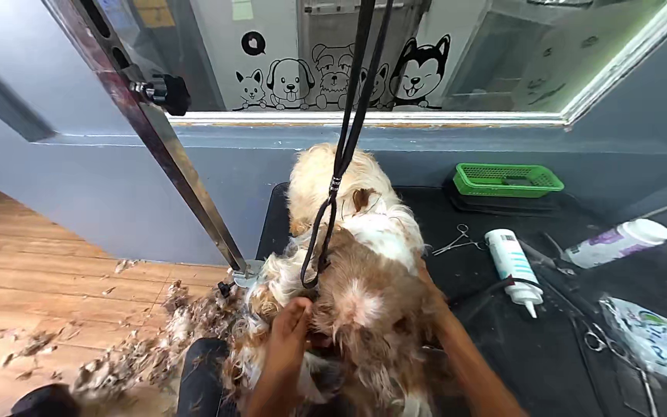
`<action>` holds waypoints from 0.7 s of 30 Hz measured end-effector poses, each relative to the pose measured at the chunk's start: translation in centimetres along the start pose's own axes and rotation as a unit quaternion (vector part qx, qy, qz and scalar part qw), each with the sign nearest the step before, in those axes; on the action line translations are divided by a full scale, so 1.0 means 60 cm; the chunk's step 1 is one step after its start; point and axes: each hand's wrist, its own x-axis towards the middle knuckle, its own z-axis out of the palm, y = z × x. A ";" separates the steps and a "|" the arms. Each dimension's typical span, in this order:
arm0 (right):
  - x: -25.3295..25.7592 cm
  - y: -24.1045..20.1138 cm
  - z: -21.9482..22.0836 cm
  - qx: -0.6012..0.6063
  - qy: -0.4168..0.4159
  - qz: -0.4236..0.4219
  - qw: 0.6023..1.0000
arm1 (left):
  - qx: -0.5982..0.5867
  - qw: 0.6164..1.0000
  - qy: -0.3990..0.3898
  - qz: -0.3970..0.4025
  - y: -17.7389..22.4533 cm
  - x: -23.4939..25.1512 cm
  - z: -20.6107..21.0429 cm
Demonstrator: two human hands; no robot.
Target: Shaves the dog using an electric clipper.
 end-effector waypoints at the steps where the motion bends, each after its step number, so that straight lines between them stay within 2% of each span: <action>1: 0.000 -0.007 -0.007 -0.009 -0.021 -0.028 0.999 | 0.089 0.994 0.008 0.064 0.007 0.000 -0.017; 3: -0.002 -0.046 -0.003 -0.013 -0.027 -0.042 0.999 | 0.221 0.959 0.054 0.166 0.034 0.003 -0.041; 4: -0.007 -0.074 0.005 0.010 -0.029 -0.012 0.999 | 0.250 0.941 0.068 0.216 0.052 0.011 -0.046; 6: -0.019 -0.082 0.016 0.036 -0.035 -0.001 0.999 | 0.262 0.919 0.044 0.291 0.092 0.030 -0.045; 7: -0.020 -0.072 0.023 0.036 -0.039 -0.030 0.998 | 0.264 0.914 0.019 0.307 0.109 0.038 -0.041; 10: -0.022 -0.144 0.048 0.053 -0.047 0.075 0.995 | 0.246 0.909 -0.059 0.332 0.148 0.054 -0.018; 12: -0.025 -0.150 0.060 0.048 -0.050 0.062 0.996 | 0.239 0.896 -0.085 0.364 0.163 0.055 -0.013; 15: -0.026 -0.170 0.097 0.038 -0.038 -0.026 0.998 | 0.257 0.879 -0.070 0.396 0.175 0.045 -0.030; 16: -0.026 -0.175 0.109 0.062 -0.025 -0.030 0.997 | 0.263 0.873 -0.063 0.405 0.178 0.038 -0.038; 18: -0.043 -0.179 0.136 0.215 0.020 -0.059 0.975 | 0.260 0.877 -0.061 0.401 0.186 0.024 -0.053; 20: -0.084 -0.224 0.136 0.263 0.021 -0.058 0.963 | 0.267 0.887 -0.070 0.371 0.192 0.013 -0.073; 21: -0.109 -0.271 0.132 0.231 0.026 0.000 0.973 | 0.273 0.890 -0.065 0.361 0.196 0.012 -0.083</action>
